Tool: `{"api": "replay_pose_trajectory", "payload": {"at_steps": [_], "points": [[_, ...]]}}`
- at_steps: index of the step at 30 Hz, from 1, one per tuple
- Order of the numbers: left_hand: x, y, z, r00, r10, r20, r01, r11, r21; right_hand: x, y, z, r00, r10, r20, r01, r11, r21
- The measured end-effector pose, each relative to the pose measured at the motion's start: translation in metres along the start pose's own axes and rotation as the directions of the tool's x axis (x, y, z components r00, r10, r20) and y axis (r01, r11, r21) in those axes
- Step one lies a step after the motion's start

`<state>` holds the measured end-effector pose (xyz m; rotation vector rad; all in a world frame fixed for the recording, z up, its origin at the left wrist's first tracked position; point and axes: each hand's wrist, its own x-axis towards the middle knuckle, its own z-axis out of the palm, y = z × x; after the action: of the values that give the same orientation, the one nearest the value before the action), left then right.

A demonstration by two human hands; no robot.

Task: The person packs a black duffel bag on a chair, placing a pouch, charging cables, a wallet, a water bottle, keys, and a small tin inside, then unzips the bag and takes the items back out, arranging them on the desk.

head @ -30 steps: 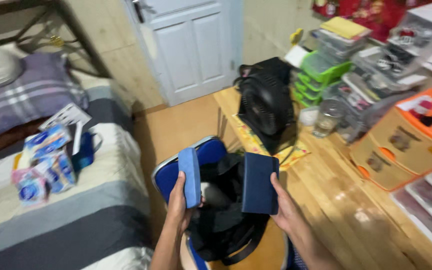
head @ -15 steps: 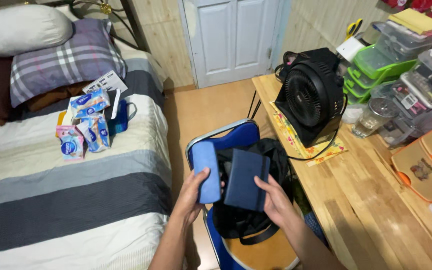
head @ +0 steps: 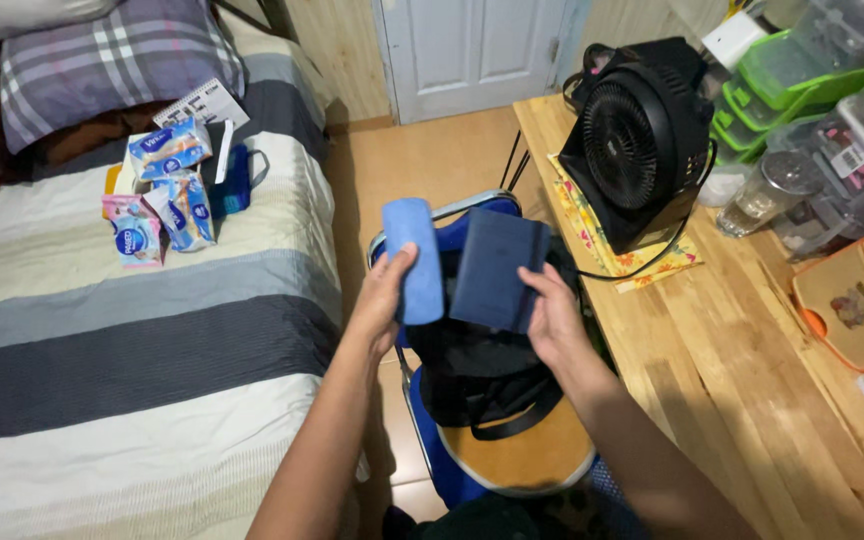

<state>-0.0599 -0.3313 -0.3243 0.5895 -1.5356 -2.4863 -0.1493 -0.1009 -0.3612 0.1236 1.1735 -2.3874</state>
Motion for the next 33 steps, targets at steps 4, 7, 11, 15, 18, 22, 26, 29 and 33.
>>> {"api": "replay_pose_trajectory", "payload": {"at_steps": [4, 7, 11, 15, 18, 22, 26, 29, 33], "points": [[0.006, -0.021, -0.029, 0.990, -0.086, -0.110, 0.069, 0.987, -0.148, -0.004, -0.008, -0.050, 0.988, 0.101, -0.120, -0.092, 0.992, 0.081], [0.004, -0.046, -0.048, 0.963, -0.178, -0.201, 0.145, 0.975, -0.168, -0.003, -0.004, -0.077, 0.971, 0.170, -0.171, -0.146, 0.978, 0.146], [0.001, -0.075, -0.057, 0.956, -0.187, -0.227, 0.135, 0.965, -0.224, -0.001, 0.006, -0.097, 0.968, 0.133, -0.213, -0.097, 0.980, 0.171], [-0.001, -0.077, -0.058, 0.960, -0.221, -0.172, 0.166, 0.943, -0.287, 0.009, 0.019, -0.089, 0.960, 0.085, -0.268, -0.062, 0.994, 0.093], [-0.001, -0.070, -0.055, 0.959, -0.284, -0.004, 0.269, 0.912, -0.310, 0.009, 0.043, -0.067, 0.956, 0.151, -0.252, -0.155, 0.988, 0.005], [0.014, -0.071, -0.040, 0.870, -0.439, 0.223, 0.478, 0.863, -0.162, 0.004, 0.077, -0.035, 0.935, 0.222, -0.278, -0.274, 0.947, -0.167], [0.015, -0.092, -0.030, 0.844, -0.515, 0.150, 0.510, 0.857, 0.073, -0.015, 0.100, -0.028, 0.923, 0.268, -0.277, -0.341, 0.903, -0.262], [0.020, -0.097, -0.031, 0.849, -0.520, 0.091, 0.515, 0.854, 0.079, -0.030, 0.096, -0.042, 0.945, 0.124, -0.304, -0.234, 0.904, -0.357], [0.038, -0.083, -0.032, 0.839, -0.535, 0.100, 0.515, 0.840, 0.169, -0.045, 0.078, -0.078, 0.771, -0.557, -0.308, 0.007, 0.491, -0.871]]}}
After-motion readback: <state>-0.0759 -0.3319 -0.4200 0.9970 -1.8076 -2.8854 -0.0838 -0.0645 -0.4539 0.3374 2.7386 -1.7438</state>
